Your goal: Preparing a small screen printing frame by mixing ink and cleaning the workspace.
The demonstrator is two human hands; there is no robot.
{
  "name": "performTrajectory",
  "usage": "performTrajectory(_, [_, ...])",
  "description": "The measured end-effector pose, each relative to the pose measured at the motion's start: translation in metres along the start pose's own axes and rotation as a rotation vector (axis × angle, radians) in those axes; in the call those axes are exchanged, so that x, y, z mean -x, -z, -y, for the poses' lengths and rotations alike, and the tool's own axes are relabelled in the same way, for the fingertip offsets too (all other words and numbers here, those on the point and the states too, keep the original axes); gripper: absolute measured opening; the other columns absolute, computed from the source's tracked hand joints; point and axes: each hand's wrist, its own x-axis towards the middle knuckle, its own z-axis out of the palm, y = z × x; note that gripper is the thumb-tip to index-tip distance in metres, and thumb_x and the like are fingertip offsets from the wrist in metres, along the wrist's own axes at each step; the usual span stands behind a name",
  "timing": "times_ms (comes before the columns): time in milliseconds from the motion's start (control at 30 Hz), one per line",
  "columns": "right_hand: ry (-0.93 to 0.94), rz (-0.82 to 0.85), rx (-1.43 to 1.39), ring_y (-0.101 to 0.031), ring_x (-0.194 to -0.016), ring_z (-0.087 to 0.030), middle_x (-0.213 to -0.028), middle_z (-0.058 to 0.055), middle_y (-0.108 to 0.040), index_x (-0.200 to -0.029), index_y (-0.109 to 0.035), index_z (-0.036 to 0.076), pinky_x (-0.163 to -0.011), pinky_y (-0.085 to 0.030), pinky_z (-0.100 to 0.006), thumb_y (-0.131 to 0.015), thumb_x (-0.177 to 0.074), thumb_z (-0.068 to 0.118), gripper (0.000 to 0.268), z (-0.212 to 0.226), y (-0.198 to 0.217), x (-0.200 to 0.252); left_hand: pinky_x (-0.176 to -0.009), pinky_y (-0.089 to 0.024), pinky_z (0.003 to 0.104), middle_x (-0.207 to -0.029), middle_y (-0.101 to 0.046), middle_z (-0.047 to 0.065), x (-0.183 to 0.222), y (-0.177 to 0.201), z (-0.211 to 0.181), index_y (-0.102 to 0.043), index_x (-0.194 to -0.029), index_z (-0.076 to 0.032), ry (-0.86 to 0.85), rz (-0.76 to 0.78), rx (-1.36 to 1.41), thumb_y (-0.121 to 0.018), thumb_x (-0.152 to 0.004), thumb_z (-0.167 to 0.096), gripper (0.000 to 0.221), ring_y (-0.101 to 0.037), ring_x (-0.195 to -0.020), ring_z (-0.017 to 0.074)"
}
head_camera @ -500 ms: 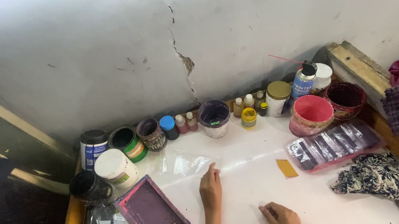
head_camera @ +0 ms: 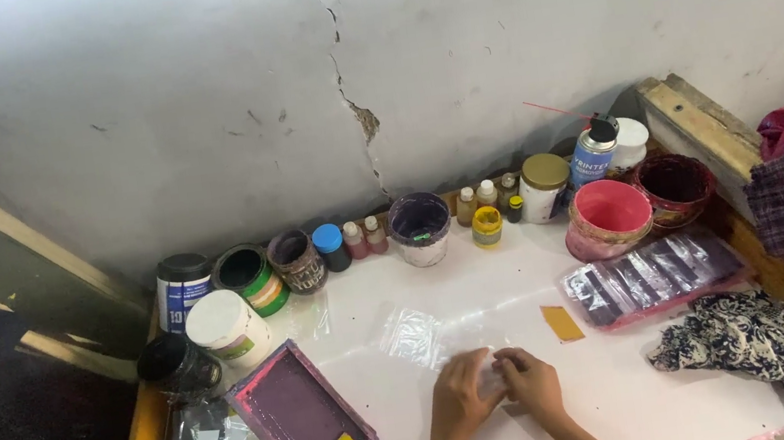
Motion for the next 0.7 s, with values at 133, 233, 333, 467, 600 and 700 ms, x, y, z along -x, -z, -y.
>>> performTrajectory(133, [0.104,-0.029,-0.129,-0.076,-0.056,-0.018,-0.082,-0.006,-0.084,-0.101,-0.081,0.014,-0.066,-0.058,-0.024,-0.058,-0.088,0.015,0.026,-0.039,0.008,-0.013,-0.107,-0.044,0.049,-0.137,-0.064,0.013,0.001,-0.015,0.024,-0.067,-0.118,-0.007,0.132,-0.055,-0.237,-0.070,-0.096,-0.052,0.049,-0.055,-0.129,0.0381])
performTrajectory(233, [0.093,-0.084,-0.159,-0.070,-0.053,-0.018,-0.078,-0.008,-0.079,-0.100,-0.081,0.010,-0.064,-0.055,-0.025,-0.061,-0.088,0.010,0.023,-0.045,0.025,-0.020,-0.115,-0.036,0.052,-0.144,-0.058,0.022,0.005,-0.022,0.029,-0.067,-0.130,-0.002,0.498,-0.038,-0.398,-0.051,-0.103,-0.052,0.059,-0.041,-0.144,0.0398])
performTrajectory(333, [0.115,-0.137,-0.063,-0.074,-0.054,-0.017,-0.078,-0.005,-0.074,-0.110,-0.079,0.013,-0.072,-0.052,-0.022,-0.062,-0.095,0.017,0.023,-0.037,0.038,-0.034,-0.109,-0.042,0.053,-0.145,-0.057,0.018,0.010,-0.028,0.031,-0.067,-0.128,-0.006,0.516,-0.170,-0.539,-0.057,-0.100,-0.048,0.052,-0.041,-0.144,0.0376])
performTrajectory(467, [0.322,-0.283,-0.001,-0.070,-0.078,-0.016,-0.095,-0.002,-0.075,-0.134,-0.066,0.015,-0.090,-0.053,-0.029,-0.062,-0.095,0.022,0.040,-0.035,0.031,-0.068,-0.114,-0.039,0.054,-0.151,-0.049,0.025,0.013,-0.034,0.035,-0.058,-0.135,0.001,0.583,-0.174,-0.557,-0.055,-0.097,-0.027,0.047,-0.036,-0.148,0.0426])
performTrajectory(600, [0.691,-0.330,0.115,-0.043,-0.141,-0.034,-0.148,-0.018,-0.050,-0.149,-0.042,0.004,-0.116,-0.039,-0.047,-0.056,-0.100,0.019,0.053,-0.039,0.022,-0.063,-0.107,-0.045,0.050,-0.155,-0.047,0.018,0.012,-0.028,0.032,-0.054,-0.141,-0.005,0.585,-0.200,-0.582,-0.057,-0.093,-0.021,0.051,-0.040,-0.144,0.0391])
performTrajectory(700, [0.996,-0.609,0.361,-0.044,-0.138,-0.038,-0.143,-0.019,-0.048,-0.138,-0.054,0.007,-0.117,-0.039,-0.052,-0.062,-0.097,0.011,0.042,-0.043,0.019,-0.048,-0.110,-0.046,0.048,-0.141,-0.059,0.015,0.013,-0.024,0.031,-0.066,-0.126,-0.005,0.427,-0.160,-0.449,-0.054,-0.095,-0.012,0.035,-0.044,-0.140,0.0368])
